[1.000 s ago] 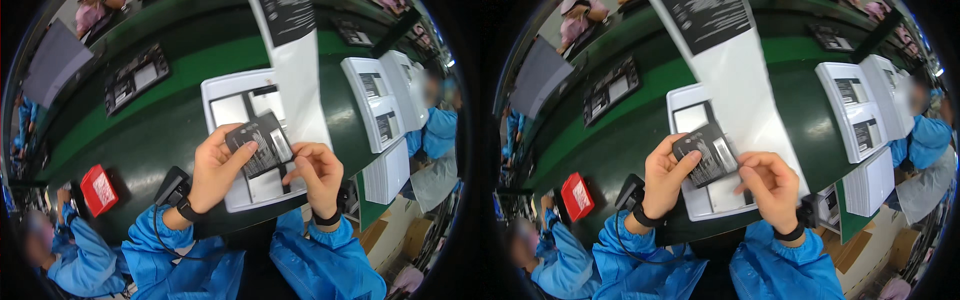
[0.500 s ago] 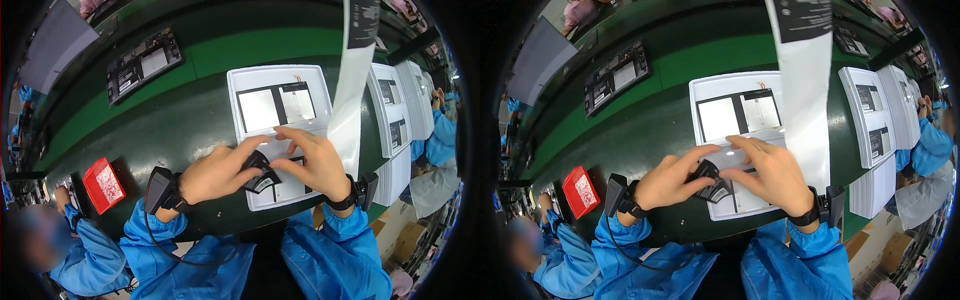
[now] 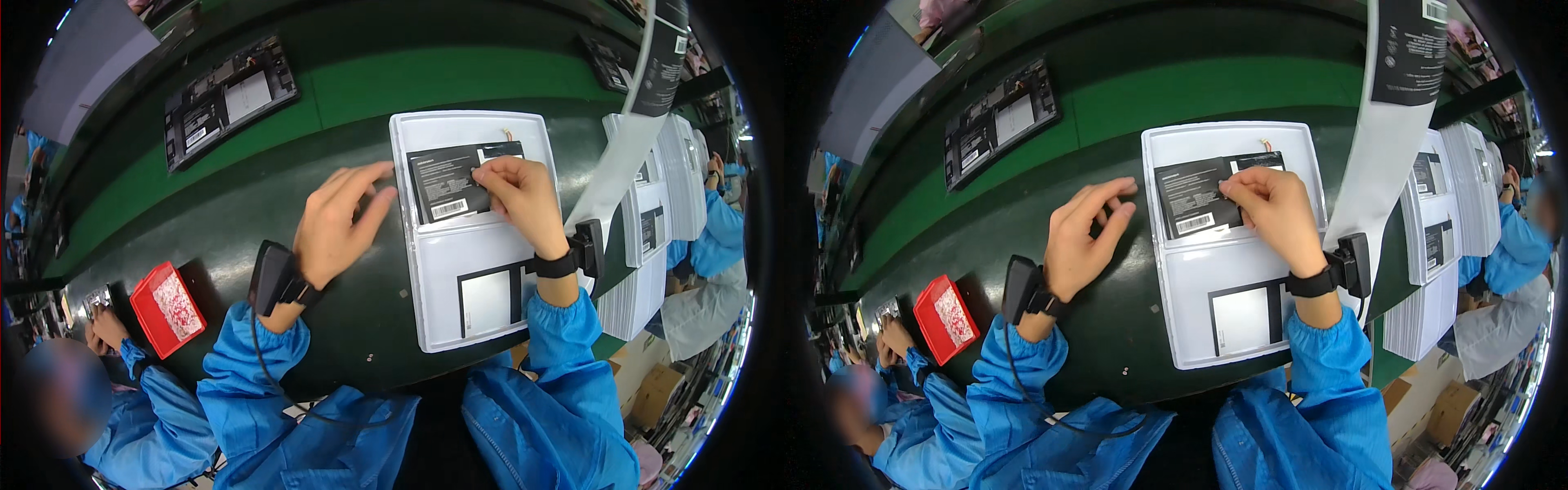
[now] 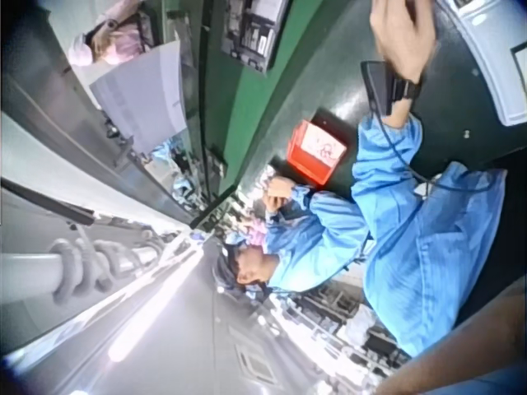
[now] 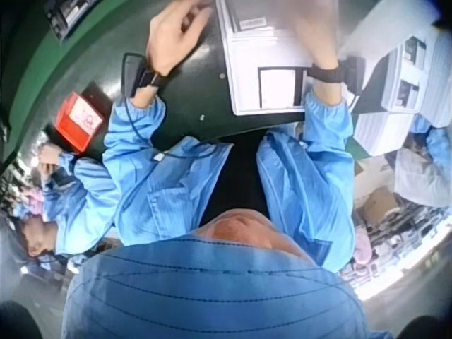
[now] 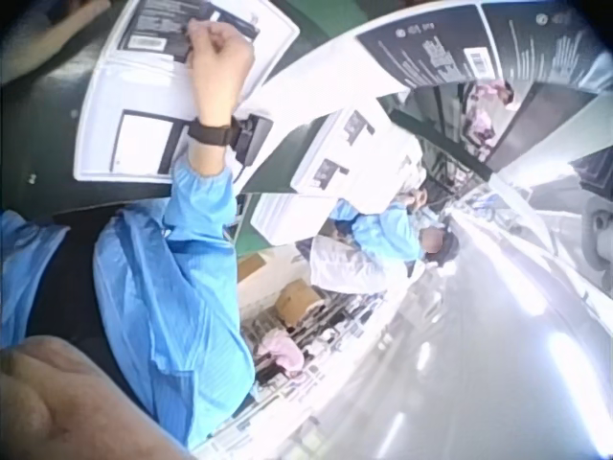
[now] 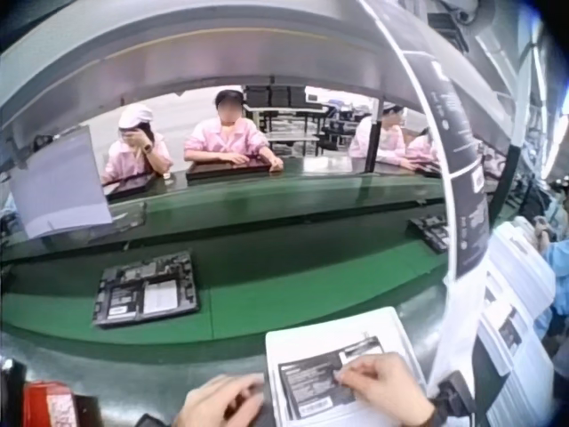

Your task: The recorder is assembling tablets or laptops by connecting internal components and applying labels to battery modules.

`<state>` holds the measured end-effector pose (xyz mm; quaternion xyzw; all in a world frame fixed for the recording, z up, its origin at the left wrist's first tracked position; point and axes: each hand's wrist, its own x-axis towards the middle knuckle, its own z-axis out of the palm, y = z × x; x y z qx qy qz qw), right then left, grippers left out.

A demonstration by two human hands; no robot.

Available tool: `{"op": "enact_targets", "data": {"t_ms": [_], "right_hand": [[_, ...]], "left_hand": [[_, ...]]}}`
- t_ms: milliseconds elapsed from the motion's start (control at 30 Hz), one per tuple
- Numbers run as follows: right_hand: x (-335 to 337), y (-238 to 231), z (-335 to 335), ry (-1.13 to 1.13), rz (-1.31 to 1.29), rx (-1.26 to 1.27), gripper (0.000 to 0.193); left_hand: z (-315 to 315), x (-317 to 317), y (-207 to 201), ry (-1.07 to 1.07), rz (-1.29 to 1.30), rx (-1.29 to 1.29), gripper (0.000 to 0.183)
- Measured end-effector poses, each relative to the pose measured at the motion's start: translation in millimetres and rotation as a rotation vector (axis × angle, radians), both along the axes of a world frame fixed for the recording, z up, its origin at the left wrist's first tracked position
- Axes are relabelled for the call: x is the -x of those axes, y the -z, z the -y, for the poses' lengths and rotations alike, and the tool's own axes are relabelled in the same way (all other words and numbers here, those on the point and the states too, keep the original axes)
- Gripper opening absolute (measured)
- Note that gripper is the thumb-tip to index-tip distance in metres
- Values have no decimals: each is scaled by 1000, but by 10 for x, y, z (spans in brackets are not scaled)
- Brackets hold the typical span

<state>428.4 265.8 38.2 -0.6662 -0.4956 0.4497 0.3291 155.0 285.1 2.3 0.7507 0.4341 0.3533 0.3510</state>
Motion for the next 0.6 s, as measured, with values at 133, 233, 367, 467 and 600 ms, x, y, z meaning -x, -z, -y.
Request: {"op": "enact_targets", "data": {"t_ms": [133,233,367,467,600], "right_hand": [[1,64,-71,14,-60,31,17],[15,81,-50,59,-24,38,18],[-7,70,-35,56,-36,58,19],[-4,101,-34,52,-49,59,19],[-65,103,-27,53,-28,65,19]], "left_hand": [[-99,8,240,82,-53,-346,33],[-133,-23,260,114,-80,-408,35],[-116,-62,243,133,-75,-395,40],[-107,-106,242,145,-109,-428,44],[-93,-231,203,232,-252,-494,44]]}}
